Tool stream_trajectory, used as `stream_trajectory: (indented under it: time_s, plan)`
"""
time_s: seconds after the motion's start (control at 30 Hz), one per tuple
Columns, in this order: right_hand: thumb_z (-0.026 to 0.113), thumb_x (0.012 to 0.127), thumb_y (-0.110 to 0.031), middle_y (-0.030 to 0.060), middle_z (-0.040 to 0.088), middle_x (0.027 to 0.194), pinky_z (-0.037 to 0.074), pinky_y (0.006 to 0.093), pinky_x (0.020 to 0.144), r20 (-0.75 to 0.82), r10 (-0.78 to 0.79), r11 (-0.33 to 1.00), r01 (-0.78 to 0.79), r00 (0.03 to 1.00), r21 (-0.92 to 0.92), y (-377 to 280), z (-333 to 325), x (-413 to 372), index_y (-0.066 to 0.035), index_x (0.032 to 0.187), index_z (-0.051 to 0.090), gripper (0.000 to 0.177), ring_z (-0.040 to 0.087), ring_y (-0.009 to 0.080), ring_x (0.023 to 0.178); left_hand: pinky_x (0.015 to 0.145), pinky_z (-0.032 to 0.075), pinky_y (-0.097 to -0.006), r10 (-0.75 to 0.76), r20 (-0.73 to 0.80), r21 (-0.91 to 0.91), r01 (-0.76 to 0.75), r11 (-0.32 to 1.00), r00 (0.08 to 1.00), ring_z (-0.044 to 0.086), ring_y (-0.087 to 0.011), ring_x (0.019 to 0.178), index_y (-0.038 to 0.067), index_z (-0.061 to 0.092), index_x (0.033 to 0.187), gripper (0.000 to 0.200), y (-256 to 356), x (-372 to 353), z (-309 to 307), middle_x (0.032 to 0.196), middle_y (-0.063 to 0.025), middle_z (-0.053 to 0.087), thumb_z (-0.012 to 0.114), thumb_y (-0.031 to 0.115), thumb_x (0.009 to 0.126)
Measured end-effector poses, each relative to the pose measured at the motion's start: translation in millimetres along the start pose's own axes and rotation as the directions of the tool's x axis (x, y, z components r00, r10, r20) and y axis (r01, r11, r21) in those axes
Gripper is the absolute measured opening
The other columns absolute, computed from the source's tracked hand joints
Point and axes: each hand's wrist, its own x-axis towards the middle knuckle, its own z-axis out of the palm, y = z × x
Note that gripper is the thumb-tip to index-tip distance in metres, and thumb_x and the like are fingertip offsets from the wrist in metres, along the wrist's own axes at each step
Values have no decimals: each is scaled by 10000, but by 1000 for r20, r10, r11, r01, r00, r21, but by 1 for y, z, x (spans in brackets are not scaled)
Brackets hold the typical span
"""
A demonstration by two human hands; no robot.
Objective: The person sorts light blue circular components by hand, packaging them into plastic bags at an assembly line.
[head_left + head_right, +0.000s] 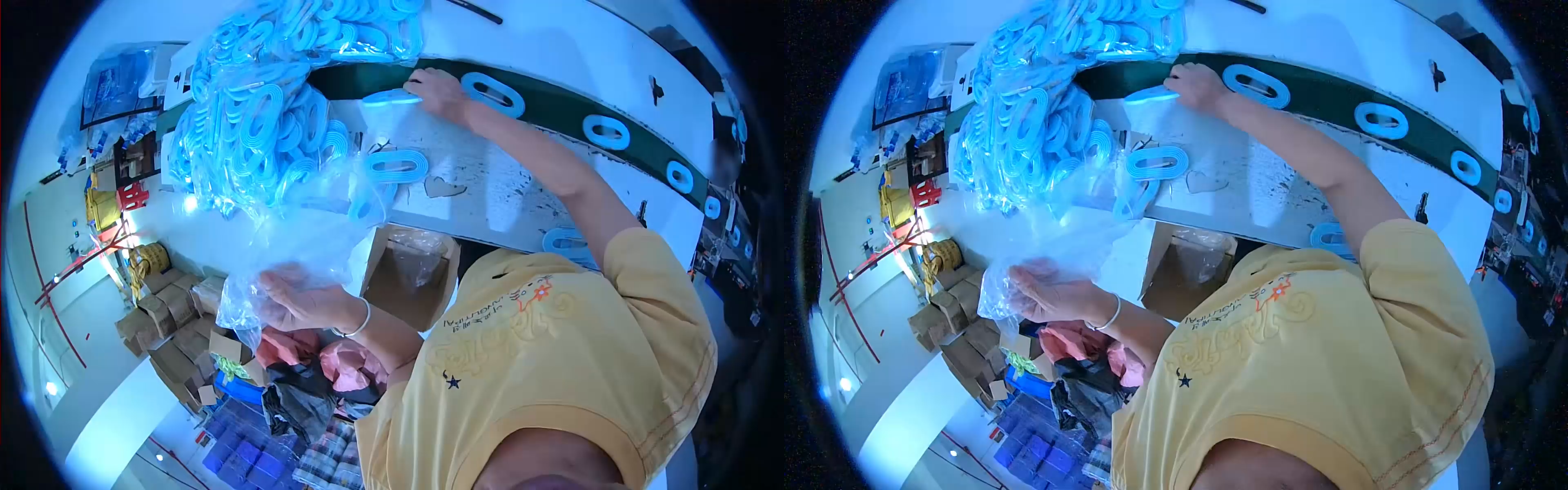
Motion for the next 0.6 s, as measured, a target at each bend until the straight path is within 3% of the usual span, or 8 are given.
stream_trajectory:
  time_s: [0.13,0.27,0.43,0.5,0.53,0.6]
  plan:
    - [551,780,-120,86,535,1063,430,310,782,156,112,993,-115,981,11,0,0,9,-59,1056,572,284,504,235,908,449,312,-179,-28,13,-38,28,999,1000,375,-76,474,119,362,692,278,-1,-2,-3,545,-1,437,531,93,912]
    - [567,766,-89,102,517,1035,423,352,797,-129,-253,892,179,959,-414,24,9,17,-30,1067,539,308,497,257,878,445,309,-181,-12,62,-29,14,999,998,379,-80,475,120,370,698,269,-13,-2,-5,546,-2,437,531,95,912]
    - [588,742,-57,116,502,1037,417,383,817,58,-93,799,109,994,-591,-15,-49,-9,-22,1094,502,364,494,280,872,453,311,-178,-26,46,9,26,1000,999,379,-83,465,122,366,716,257,-18,2,-14,531,-2,431,529,96,913]
    - [622,706,-46,141,498,1093,412,391,838,175,-215,958,243,961,-155,-40,-60,-19,-24,1110,484,428,495,297,905,463,323,-179,-40,43,21,39,999,998,391,-84,477,120,372,727,244,-15,2,-17,551,-5,442,529,94,912]
    - [646,691,-91,154,489,1123,404,389,860,162,-202,969,173,966,179,-61,-51,-30,-31,1107,482,451,495,313,947,472,336,-180,-54,45,7,54,999,997,402,-86,489,118,378,738,231,-15,1,-13,570,-7,454,530,92,911]
    - [653,685,-135,149,490,1128,393,387,872,221,-266,954,223,938,201,-90,-11,-46,-44,1114,482,470,487,312,992,491,360,-181,-88,56,-38,90,995,995,425,-88,514,114,390,761,206,-15,-1,-3,609,-12,478,531,87,909]
